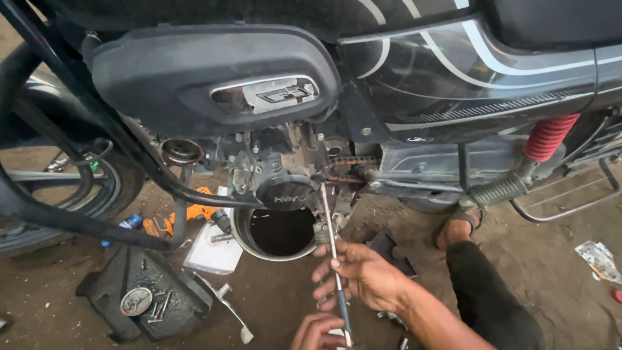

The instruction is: Using a T-handle socket wrench and other tools to work on the engine and chain area of a motorcycle.

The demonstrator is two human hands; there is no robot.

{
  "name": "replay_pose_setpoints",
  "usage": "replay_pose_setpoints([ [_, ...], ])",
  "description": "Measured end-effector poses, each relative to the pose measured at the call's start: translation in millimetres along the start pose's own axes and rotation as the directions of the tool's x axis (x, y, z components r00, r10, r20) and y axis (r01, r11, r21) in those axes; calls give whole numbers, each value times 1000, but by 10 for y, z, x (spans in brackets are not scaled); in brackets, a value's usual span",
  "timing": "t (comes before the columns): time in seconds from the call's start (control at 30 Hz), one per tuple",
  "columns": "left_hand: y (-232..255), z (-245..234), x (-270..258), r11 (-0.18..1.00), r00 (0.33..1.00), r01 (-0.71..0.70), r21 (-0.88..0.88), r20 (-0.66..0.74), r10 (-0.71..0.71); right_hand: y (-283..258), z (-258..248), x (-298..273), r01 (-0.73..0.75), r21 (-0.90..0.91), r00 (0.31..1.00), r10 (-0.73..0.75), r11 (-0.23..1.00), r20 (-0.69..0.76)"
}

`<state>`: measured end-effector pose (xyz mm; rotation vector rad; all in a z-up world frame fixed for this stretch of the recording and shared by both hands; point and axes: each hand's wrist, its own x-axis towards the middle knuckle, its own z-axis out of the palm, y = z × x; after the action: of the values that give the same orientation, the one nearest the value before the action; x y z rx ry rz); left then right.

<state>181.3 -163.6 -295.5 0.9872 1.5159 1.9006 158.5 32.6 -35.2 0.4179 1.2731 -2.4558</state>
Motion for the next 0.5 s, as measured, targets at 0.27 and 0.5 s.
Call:
replay_pose_setpoints([
  [0.27, -868, 193, -151, 985, 955, -11, 172, -291, 62, -62, -63, 2, -20, 98, 997, 13, 995, 76],
  [0.5, -593, 773, 172, 857, 684, -52, 513, -607, 405, -52, -110, 2, -29, 201, 988, -2, 979, 152],
])
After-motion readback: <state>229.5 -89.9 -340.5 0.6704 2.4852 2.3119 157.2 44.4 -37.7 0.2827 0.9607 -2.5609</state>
